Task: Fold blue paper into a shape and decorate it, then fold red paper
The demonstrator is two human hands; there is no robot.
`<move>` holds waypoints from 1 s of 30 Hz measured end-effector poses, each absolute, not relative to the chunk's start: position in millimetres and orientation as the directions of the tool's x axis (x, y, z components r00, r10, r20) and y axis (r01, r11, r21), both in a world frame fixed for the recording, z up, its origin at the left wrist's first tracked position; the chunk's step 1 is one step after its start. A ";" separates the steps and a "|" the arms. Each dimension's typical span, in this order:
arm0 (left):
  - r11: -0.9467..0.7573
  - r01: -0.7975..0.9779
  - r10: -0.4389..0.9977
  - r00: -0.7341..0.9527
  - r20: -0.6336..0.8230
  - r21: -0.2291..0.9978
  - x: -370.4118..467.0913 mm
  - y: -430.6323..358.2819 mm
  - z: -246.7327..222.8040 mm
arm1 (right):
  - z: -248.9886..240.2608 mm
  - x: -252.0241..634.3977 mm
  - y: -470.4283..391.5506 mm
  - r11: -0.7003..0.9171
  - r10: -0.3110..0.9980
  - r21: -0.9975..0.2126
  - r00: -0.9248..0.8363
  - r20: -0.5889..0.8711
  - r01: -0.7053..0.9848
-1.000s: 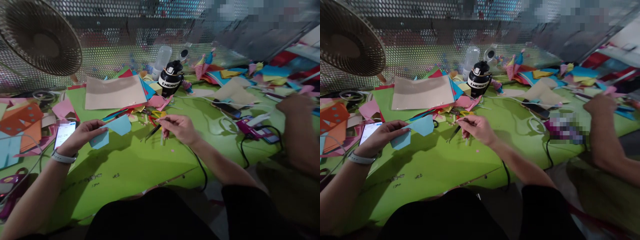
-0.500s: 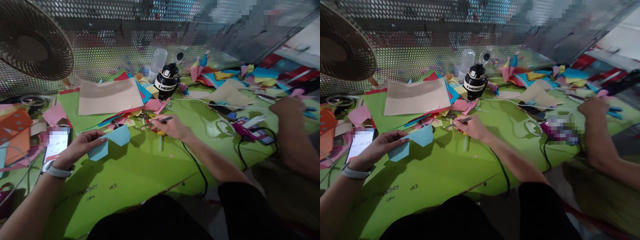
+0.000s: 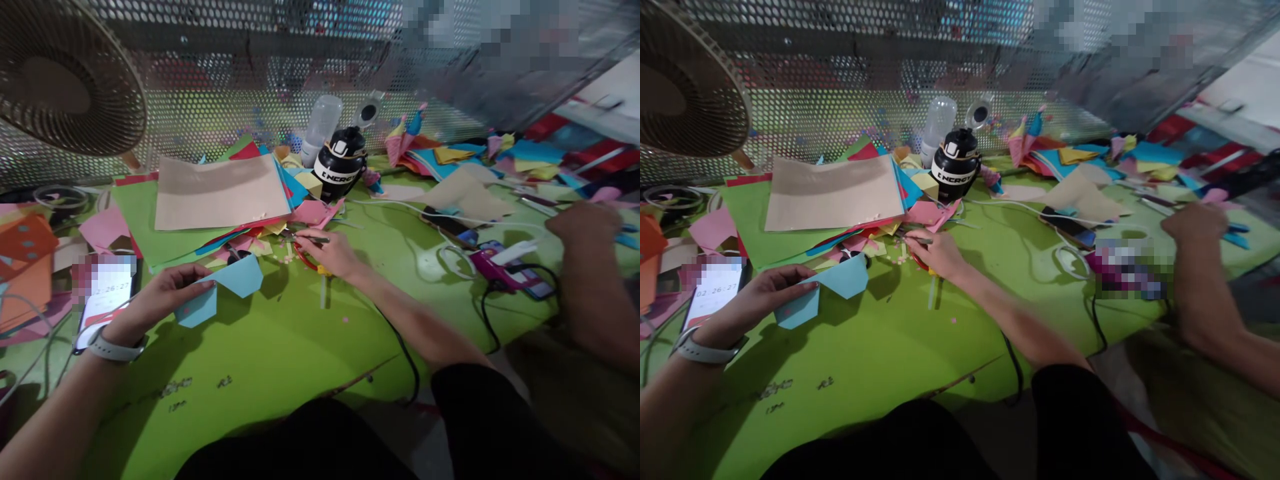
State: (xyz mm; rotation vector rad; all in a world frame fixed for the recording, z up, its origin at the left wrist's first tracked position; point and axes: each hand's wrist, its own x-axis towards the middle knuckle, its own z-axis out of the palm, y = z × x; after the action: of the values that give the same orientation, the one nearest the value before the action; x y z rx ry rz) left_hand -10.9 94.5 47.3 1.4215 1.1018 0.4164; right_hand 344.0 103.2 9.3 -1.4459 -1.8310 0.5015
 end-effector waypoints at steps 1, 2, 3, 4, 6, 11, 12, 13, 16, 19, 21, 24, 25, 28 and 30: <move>0.182 0.371 0.801 0.481 -0.356 0.911 -10.9 94.4 47.1 | 8.5 344.1 103.6 0.291 0.947 -0.694 -0.095 0.307 0.658; 0.182 0.371 0.804 0.478 -0.355 0.911 -10.8 94.3 47.0 | 7.9 344.3 104.0 0.291 0.947 -0.694 -0.094 0.307 0.658; 0.181 0.367 0.809 0.472 -0.350 0.913 -10.6 94.0 46.8 | 7.4 344.4 104.3 0.287 0.947 -0.695 -0.089 0.308 0.660; 0.179 0.361 0.815 0.467 -0.344 0.915 -10.5 93.6 46.5 | 7.0 344.6 104.4 0.282 0.948 -0.694 -0.083 0.306 0.663; 0.179 0.354 0.815 0.470 -0.340 0.918 -10.3 93.1 45.8 | 6.1 344.8 104.6 0.271 0.951 -0.697 -0.073 0.300 0.664; 0.191 0.348 0.806 0.478 -0.349 0.918 -11.1 93.6 43.6 | 1.4 344.3 106.0 0.263 0.954 -0.745 -0.050 0.295 0.614; 0.192 0.350 0.803 0.481 -0.352 0.917 -10.9 93.6 43.8 | 1.3 344.5 106.4 0.263 0.954 -0.753 -0.044 0.298 0.604; 0.191 0.351 0.800 0.485 -0.353 0.917 -10.3 93.5 44.4 | 2.1 344.8 106.6 0.260 0.954 -0.761 -0.036 0.298 0.594; 0.173 0.338 0.806 0.491 -0.330 0.925 -6.2 91.5 48.7 | 10.7 345.4 102.9 0.249 0.956 -0.799 -0.008 0.292 0.547; 0.122 0.312 0.832 0.486 -0.269 0.942 -0.8 88.6 52.4 | 28.3 341.0 88.3 0.250 0.960 -0.860 0.004 0.281 0.444; 0.081 0.299 0.845 0.485 -0.225 0.951 1.5 87.3 52.0 | 42.5 333.0 72.5 0.258 0.960 -0.888 -0.002 0.278 0.379; 0.026 0.283 0.851 0.496 -0.170 0.959 2.2 86.4 47.9 | 61.7 314.8 46.9 0.344 0.938 -0.860 -0.101 0.331 0.376; 0.000 0.279 0.850 0.505 -0.147 0.960 2.1 86.0 46.6 | 66.4 308.0 40.0 0.412 0.911 -0.828 -0.154 0.382 0.380; -0.042 0.265 0.822 0.558 -0.118 0.963 2.3 83.8 45.2 | 73.8 288.1 28.0 0.682 0.731 -0.637 -0.346 0.587 0.359; -0.021 0.237 0.799 0.587 -0.127 0.971 3.5 81.4 46.1 | 73.3 276.9 26.3 0.810 0.587 -0.481 -0.435 0.683 0.337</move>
State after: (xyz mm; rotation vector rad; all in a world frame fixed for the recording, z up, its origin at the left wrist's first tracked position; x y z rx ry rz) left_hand 3.5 81.4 46.1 1.5697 0.8992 0.5612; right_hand 276.9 26.3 73.3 -0.6816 -2.0632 0.3399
